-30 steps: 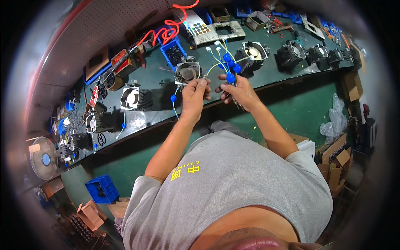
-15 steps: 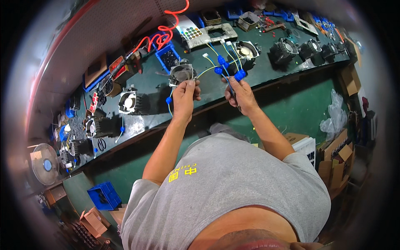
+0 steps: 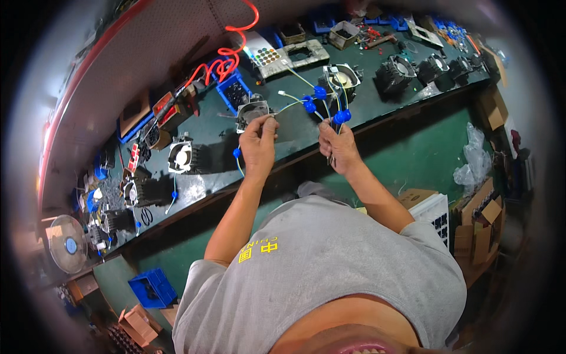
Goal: The person assembles electrical components on a workbench, connecting wires to motor housings and securing them with tools. They handle multiple units sequentially, attaching wire harnesses and tightening fasteners.
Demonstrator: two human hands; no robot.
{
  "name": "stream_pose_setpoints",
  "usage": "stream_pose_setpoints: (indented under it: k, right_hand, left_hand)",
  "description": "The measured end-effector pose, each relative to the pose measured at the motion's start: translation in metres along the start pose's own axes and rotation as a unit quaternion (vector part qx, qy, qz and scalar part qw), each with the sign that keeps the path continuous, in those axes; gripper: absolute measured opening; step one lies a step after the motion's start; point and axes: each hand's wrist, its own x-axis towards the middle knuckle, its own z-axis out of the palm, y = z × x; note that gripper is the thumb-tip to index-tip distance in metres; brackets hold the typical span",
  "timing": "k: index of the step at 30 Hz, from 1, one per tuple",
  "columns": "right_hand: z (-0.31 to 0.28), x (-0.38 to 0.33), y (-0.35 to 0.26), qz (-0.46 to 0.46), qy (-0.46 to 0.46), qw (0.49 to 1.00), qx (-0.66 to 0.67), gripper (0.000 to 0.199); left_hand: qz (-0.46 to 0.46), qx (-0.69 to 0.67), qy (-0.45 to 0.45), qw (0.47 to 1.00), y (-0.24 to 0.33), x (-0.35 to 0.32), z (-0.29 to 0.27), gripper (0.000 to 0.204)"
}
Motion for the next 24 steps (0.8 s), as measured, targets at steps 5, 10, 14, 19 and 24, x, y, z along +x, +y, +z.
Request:
stream_pose_setpoints:
  k: [5,10,14,19,24]
  right_hand:
    - [0.010,-0.022,-0.012,0.063,0.025,0.994,-0.084,0.028]
    - [-0.014,-0.025,-0.009,-0.014,-0.029,0.978,-0.207,0.030]
    - [-0.050,-0.021,-0.035,0.017,-0.070,0.950,-0.305,0.024]
    - [-0.123,-0.003,-0.077,-0.020,0.028,0.974,-0.223,0.025]
    - [-0.173,0.076,-0.104,-0.059,0.195,0.965,-0.164,0.023]
  left_hand:
    - [0.019,-0.110,0.052,0.992,0.010,0.020,0.006,0.023]
    - [-0.057,-0.208,0.040,0.976,0.004,0.040,0.027,0.021]
    - [-0.089,-0.297,0.170,0.935,-0.003,0.061,0.046,0.022]
    - [-0.090,-0.301,0.229,0.921,-0.014,0.108,0.064,0.032]
    - [-0.270,-0.214,0.093,0.934,-0.069,0.137,0.117,0.045]
